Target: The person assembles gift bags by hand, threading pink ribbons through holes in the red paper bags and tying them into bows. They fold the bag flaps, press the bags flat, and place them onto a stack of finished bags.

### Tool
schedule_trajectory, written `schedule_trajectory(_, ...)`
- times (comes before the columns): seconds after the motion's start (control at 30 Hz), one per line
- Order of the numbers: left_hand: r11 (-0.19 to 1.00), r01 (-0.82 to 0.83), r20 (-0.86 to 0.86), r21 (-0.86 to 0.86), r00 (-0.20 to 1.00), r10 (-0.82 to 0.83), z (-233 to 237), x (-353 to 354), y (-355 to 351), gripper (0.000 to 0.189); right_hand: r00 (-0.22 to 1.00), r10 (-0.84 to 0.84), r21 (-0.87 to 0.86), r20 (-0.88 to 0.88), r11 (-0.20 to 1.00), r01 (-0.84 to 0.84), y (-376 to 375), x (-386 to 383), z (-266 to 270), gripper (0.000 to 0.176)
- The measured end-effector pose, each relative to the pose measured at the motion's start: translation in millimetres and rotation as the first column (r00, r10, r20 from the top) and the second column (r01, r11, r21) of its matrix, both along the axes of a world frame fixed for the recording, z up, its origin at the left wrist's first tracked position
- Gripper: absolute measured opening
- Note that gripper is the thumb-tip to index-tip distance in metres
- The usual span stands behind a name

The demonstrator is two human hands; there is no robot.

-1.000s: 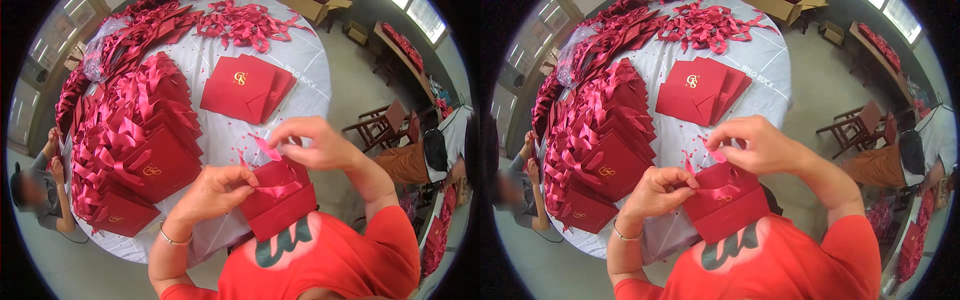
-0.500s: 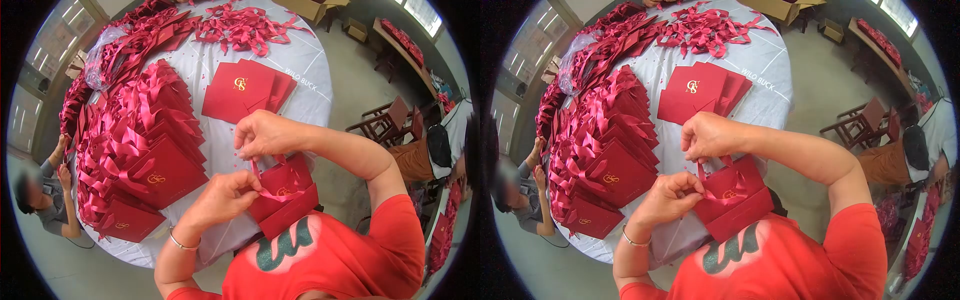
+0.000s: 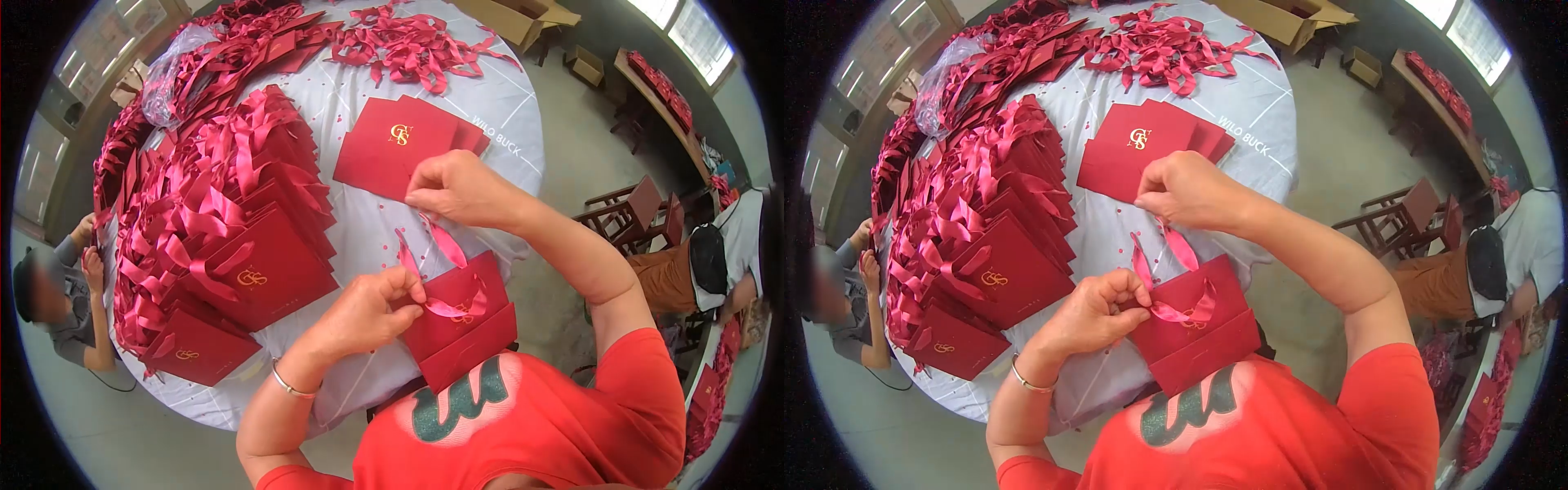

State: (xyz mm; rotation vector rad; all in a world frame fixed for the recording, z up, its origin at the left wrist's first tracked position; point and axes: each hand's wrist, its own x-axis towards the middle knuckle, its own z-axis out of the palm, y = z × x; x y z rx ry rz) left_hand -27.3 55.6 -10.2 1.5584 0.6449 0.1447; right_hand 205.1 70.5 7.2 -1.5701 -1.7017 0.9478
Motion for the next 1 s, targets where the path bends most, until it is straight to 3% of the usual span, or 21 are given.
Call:
schedule_trajectory(0.03, 1.000, 0.010, 0.007, 0.011, 1.000, -0.010, -2, 0, 1, 0.011, 0.987, 0.000, 0.084, 0.159, 0.996, -0.014, -3, 2, -1, 0.018)
schedule_trajectory(0.07, 1.000, 0.021, 0.012, 0.021, 1.000, -0.021, -3, -1, 1, 0.012, 0.987, 0.004, 0.084, 0.162, 0.996, -0.018, -5, 2, 0, 0.018)
schedule_trajectory(0.13, 0.999, 0.025, 0.000, 0.021, 1.000, -0.025, -1, -1, 1, 0.011, 0.902, 0.045, 0.096, 0.430, 0.991, -0.096, -9, 0, 0, 0.019)
schedule_trajectory(0.17, 0.999, 0.032, -0.015, 0.021, 0.999, -0.032, 0, -1, 2, 0.011, 0.901, 0.046, 0.096, 0.431, 0.991, -0.097, -11, -3, -1, 0.019)
schedule_trajectory(0.23, 0.999, 0.031, -0.017, 0.025, 0.999, -0.031, 1, 0, 2, 0.011, 0.742, 0.002, 0.093, 0.671, 0.992, -0.086, -12, -13, -6, 0.023)
schedule_trajectory(0.47, 0.999, 0.022, -0.020, -0.023, 1.000, -0.023, -1, -1, 2, 0.010, 0.717, 0.015, 0.092, 0.697, 0.990, -0.111, -13, -14, -15, 0.023)
schedule_trajectory(0.53, 0.999, 0.033, -0.014, -0.005, 0.999, -0.033, 3, -1, 2, 0.010, 0.929, 0.019, 0.124, 0.370, 0.990, -0.069, -16, -16, -8, 0.017)
schedule_trajectory(0.57, 0.999, 0.043, -0.009, 0.010, 0.999, -0.043, 4, -2, 1, 0.009, 0.928, 0.023, 0.122, 0.371, 0.990, -0.073, -16, -17, -6, 0.017)
schedule_trajectory(0.63, 0.999, 0.040, -0.007, 0.021, 0.999, -0.040, 0, -2, 1, 0.009, 0.998, 0.032, -0.002, 0.051, 0.999, -0.032, -13, -22, -4, 0.013)
schedule_trajectory(0.67, 0.999, 0.041, -0.006, 0.034, 0.999, -0.040, -1, -2, 1, 0.009, 0.998, 0.033, -0.001, 0.049, 0.999, -0.033, -11, -24, -3, 0.013)
schedule_trajectory(0.73, 0.998, 0.044, -0.005, 0.050, 0.999, -0.044, 1, -2, 1, 0.009, 0.997, 0.073, -0.270, -0.025, 0.960, -0.077, -7, -26, -1, 0.014)
schedule_trajectory(1.0, 0.990, 0.031, 0.002, 0.137, 0.999, -0.032, 6, -1, -3, 0.018, 0.965, 0.183, -0.226, 0.187, 0.964, -0.139, 1, -34, 2, 0.013)
